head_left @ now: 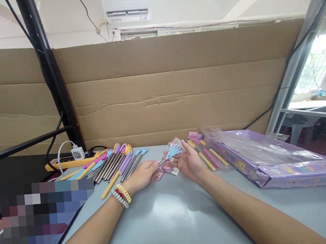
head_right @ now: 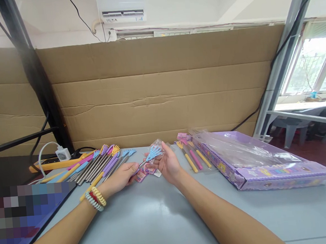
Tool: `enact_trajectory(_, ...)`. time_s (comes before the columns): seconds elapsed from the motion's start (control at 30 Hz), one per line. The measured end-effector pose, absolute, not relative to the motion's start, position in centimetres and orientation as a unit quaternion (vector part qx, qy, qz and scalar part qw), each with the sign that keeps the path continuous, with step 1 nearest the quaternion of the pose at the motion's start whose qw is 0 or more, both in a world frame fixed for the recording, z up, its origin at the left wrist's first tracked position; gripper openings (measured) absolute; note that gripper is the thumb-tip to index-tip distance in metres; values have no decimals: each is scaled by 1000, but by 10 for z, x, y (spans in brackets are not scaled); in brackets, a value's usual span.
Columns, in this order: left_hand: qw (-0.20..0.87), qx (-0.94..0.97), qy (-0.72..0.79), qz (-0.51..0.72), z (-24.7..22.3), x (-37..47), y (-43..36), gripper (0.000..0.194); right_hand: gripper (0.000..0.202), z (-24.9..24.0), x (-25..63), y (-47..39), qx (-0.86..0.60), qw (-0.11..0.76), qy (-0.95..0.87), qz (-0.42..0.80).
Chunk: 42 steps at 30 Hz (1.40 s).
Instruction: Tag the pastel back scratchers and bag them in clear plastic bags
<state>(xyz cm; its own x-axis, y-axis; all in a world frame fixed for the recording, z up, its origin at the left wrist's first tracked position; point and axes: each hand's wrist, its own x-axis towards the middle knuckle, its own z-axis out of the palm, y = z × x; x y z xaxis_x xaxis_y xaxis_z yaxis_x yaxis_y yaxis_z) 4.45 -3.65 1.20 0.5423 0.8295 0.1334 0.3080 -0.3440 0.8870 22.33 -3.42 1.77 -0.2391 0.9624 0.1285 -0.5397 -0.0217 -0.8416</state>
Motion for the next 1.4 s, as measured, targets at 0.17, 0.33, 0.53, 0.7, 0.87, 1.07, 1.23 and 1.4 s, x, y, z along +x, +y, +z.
enact_trajectory(0.17,431,785,346,280,16,46,-42,48,47,16,223,-33,-268,566,-417,659)
enact_trajectory(0.33,424,782,370,269,16,46,-42,48,43,18,219,-37,-272,570,-443,637)
enact_trajectory(0.53,422,787,358,272,15,45,-41,48,36,19,218,-39,-284,560,-465,624)
enact_trajectory(0.7,422,784,356,285,15,45,-41,44,37,14,218,-37,-288,553,-482,615)
enact_trajectory(0.87,405,790,362,284,13,45,-39,44,37,12,216,-38,-301,551,-478,614)
enact_trajectory(1.07,390,794,365,291,12,44,-38,45,32,7,210,-39,-317,545,-491,601)
enact_trajectory(1.23,381,796,376,282,13,45,-39,47,32,1,208,-35,-328,535,-512,587)
enact_trajectory(1.4,376,793,391,279,15,46,-40,47,32,3,212,-33,-330,548,-507,577)
